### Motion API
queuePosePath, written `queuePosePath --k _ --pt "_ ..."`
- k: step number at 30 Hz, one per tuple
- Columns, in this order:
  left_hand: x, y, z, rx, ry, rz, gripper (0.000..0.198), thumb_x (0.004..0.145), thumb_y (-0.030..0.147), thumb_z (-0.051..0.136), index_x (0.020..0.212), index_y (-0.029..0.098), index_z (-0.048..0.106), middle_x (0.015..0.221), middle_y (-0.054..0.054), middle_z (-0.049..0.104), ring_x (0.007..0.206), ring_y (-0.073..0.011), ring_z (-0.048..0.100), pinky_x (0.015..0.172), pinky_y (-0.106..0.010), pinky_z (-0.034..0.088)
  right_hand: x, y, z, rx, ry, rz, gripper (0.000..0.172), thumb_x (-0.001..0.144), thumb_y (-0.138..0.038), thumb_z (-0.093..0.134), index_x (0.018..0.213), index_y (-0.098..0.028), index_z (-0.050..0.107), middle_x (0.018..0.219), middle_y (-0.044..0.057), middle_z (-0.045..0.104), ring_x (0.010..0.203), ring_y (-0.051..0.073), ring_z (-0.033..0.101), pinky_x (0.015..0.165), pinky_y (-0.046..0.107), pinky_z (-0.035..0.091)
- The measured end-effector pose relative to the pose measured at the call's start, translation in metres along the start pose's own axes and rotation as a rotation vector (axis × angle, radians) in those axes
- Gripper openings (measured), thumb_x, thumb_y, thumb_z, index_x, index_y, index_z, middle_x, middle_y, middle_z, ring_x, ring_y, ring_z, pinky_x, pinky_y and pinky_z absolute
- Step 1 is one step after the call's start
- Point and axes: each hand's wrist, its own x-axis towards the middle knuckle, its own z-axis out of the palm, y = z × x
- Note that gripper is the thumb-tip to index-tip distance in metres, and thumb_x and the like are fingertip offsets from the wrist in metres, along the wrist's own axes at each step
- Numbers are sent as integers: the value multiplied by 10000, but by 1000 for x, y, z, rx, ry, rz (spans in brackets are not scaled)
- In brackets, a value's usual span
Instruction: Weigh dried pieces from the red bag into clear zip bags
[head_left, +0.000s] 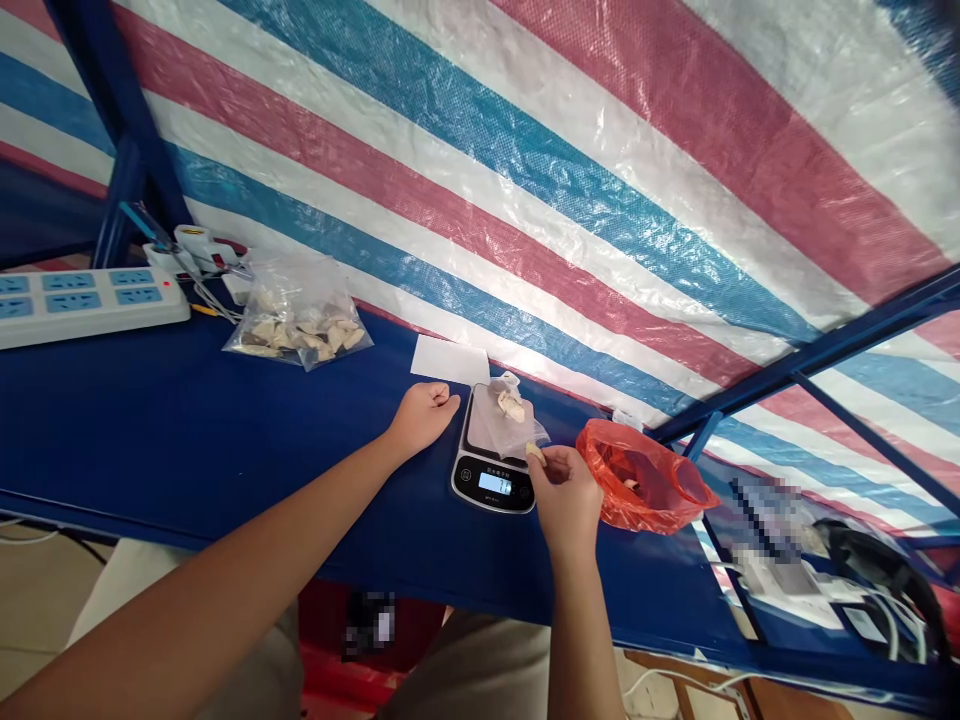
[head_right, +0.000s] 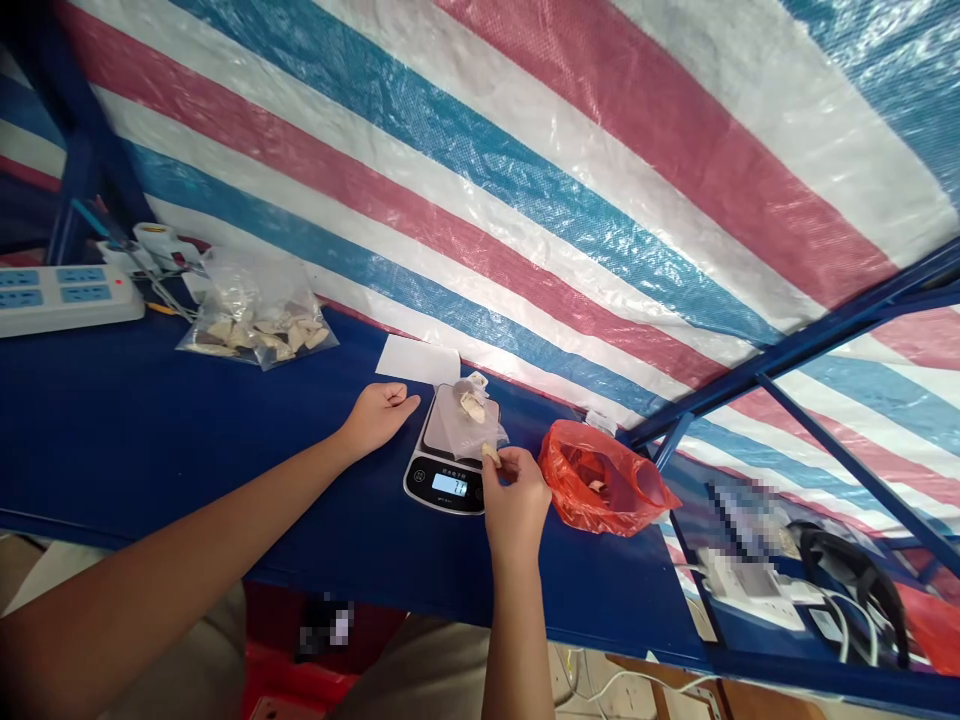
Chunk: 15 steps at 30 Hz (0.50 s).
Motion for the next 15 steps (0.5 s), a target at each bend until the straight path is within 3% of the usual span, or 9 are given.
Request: queuePosePath --k 5,9,15 --pt "0 2 -1 -6 7 0 442 777 334 567 587 226 183 563 59 191 545 -96 225 545 -277 217 -2 -10 13 28 134 64 257 806 -433 738 863 -217 610 849 80 772 742 225 738 736 317 569" --pt "0 2 0 -8 2 -4 444 773 331 569 588 226 180 559 58 193 544 -97 225 544 -278 216 -26 11 2 41 301 134 360 843 -555 715 835 -207 627 762 62 727 673 200 683 691 302 537" --pt "1 2 0 -12 -6 -12 443 777 329 566 593 223 176 565 58 191 548 -96 225 549 -274 227 -40 44 -9 230 264 256 446 811 -628 722 760 -219 552 632 -35 549 558 135 514 553 260 443"
